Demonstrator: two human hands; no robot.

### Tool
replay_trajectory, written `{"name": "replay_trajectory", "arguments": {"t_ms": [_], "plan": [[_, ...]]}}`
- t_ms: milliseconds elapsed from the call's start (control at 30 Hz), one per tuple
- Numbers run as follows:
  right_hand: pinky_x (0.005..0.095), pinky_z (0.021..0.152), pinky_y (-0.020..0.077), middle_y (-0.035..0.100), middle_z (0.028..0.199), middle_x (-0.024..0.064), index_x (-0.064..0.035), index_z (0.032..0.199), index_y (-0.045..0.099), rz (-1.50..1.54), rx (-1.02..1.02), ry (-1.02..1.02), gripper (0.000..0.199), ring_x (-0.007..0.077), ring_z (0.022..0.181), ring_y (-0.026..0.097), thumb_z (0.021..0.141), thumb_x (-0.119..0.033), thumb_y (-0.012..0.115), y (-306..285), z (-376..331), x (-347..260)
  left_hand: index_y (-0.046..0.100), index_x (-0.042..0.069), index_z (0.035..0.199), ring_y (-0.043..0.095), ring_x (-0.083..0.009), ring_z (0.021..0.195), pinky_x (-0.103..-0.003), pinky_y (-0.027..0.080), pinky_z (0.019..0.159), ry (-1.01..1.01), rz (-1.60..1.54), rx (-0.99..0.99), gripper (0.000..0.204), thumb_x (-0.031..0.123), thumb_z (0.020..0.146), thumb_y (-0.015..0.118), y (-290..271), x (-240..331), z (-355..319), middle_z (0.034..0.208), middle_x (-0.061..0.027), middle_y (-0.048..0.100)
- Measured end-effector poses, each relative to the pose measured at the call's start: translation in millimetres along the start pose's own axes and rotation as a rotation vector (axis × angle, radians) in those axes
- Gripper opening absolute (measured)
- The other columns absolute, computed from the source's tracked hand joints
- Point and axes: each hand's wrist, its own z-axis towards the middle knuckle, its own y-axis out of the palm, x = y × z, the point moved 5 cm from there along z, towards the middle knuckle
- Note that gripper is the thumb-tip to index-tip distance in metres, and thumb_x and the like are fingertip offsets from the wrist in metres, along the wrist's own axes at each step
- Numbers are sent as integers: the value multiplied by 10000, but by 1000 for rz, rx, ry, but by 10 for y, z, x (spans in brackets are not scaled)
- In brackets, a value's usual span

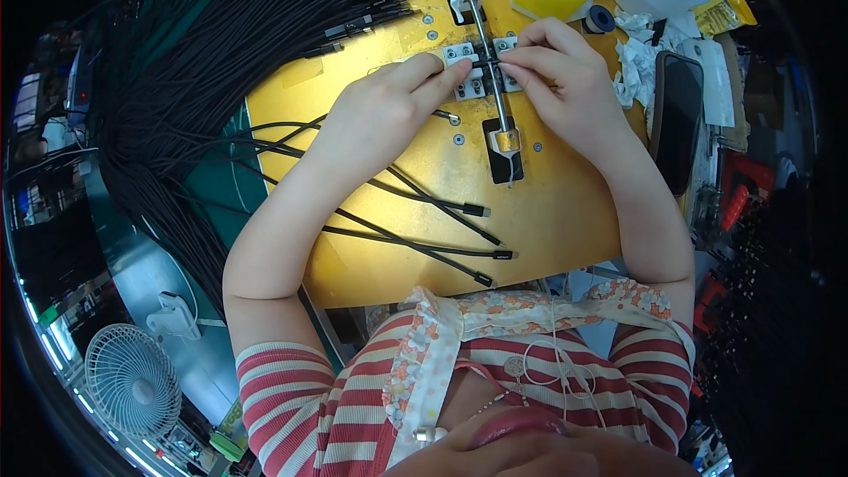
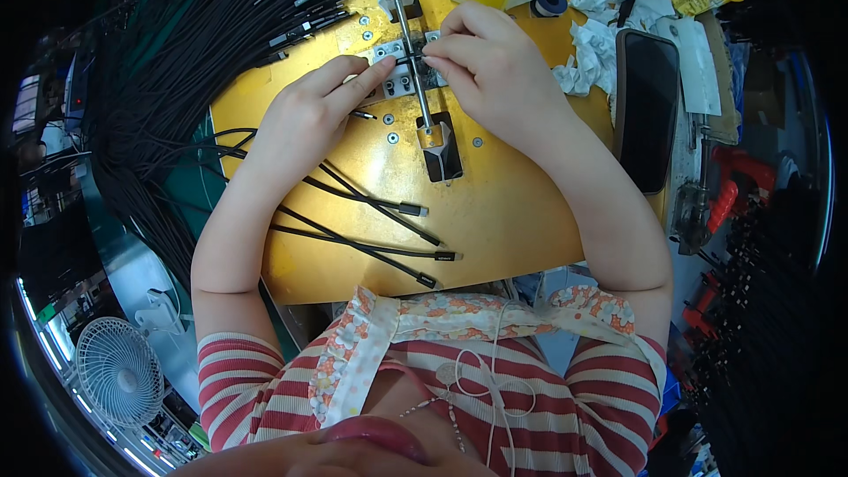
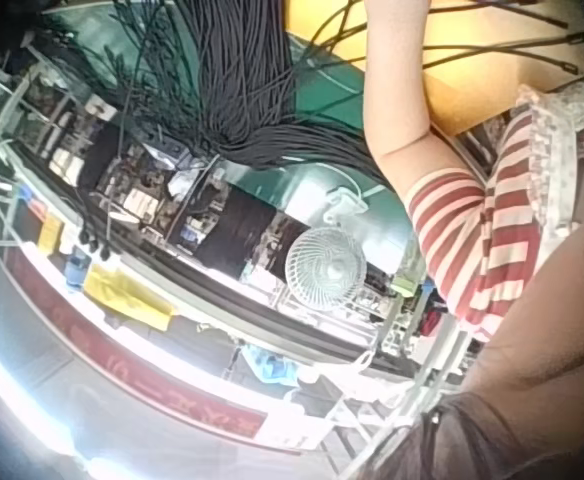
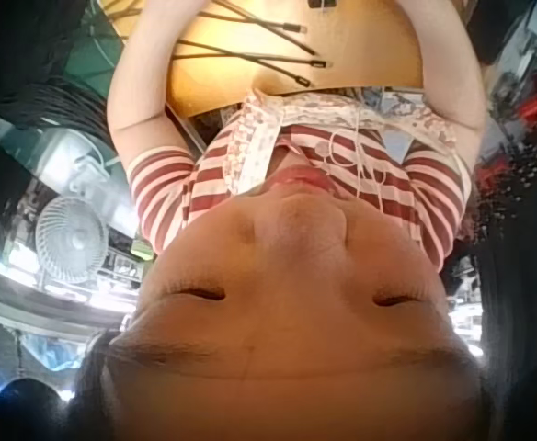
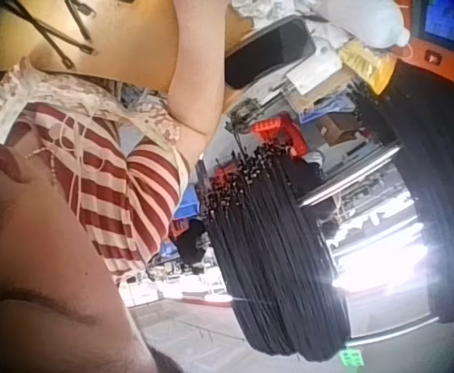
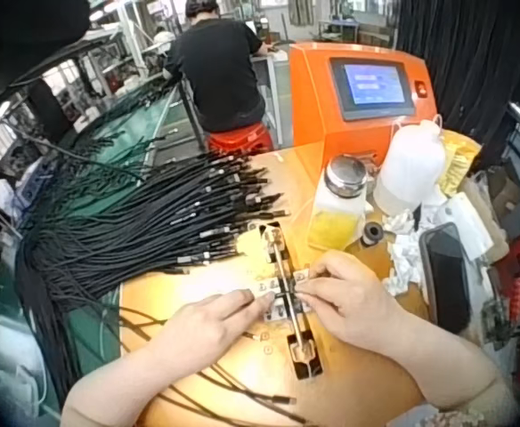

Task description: Manually inserting cable connectors into a specialized assembly or testing fixture on a factory workbench.

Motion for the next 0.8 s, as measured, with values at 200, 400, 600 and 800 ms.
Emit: {"name": "replay_trajectory", "arguments": {"t_ms": [200, 400, 600, 800], "plan": [[330, 726, 462, 536, 844, 67, -1, 877, 652, -176, -68, -114, 91, 229, 812, 555, 797, -42, 664, -11, -3, -140, 629, 128, 1188, 621, -173, 763, -281, 533, 620, 36, -42, 43, 424, 67, 770, 648, -14, -40, 4, 930, -27, 563], [349, 727, 452, 555, 864, 65, -26, 889, 655, -177, -21, -159, 111, 241, 816, 556, 790, -67, 680, -12, -15, -251, 644, 147, 1172, 618, -185, 758, -300, 533, 628, -22, -160, 4, 427, 84, 752, 686, -13, -71, 14, 914, -27, 563], [354, 737, 457, 604, 880, 77, -33, 872, 640, 86, -72, -221, 140, 260, 820, 578, 759, -79, 708, 142, -66, -443, 652, 122, 1137, 620, -206, 765, -318, 532, 637, -11, -182, 36, 387, 118, 754, 703, -55, -44, 44, 916, -35, 558], [350, 688, 479, 624, 799, 86, -20, 828, 632, 215, -154, -145, 139, 267, 770, 600, 715, 6, 709, -154, 0, -305, 611, 125, 1203, 625, -198, 748, -311, 528, 613, -36, -60, -56, 430, 154, 782, 691, -95, 21, 12, 922, -38, 553]]}}
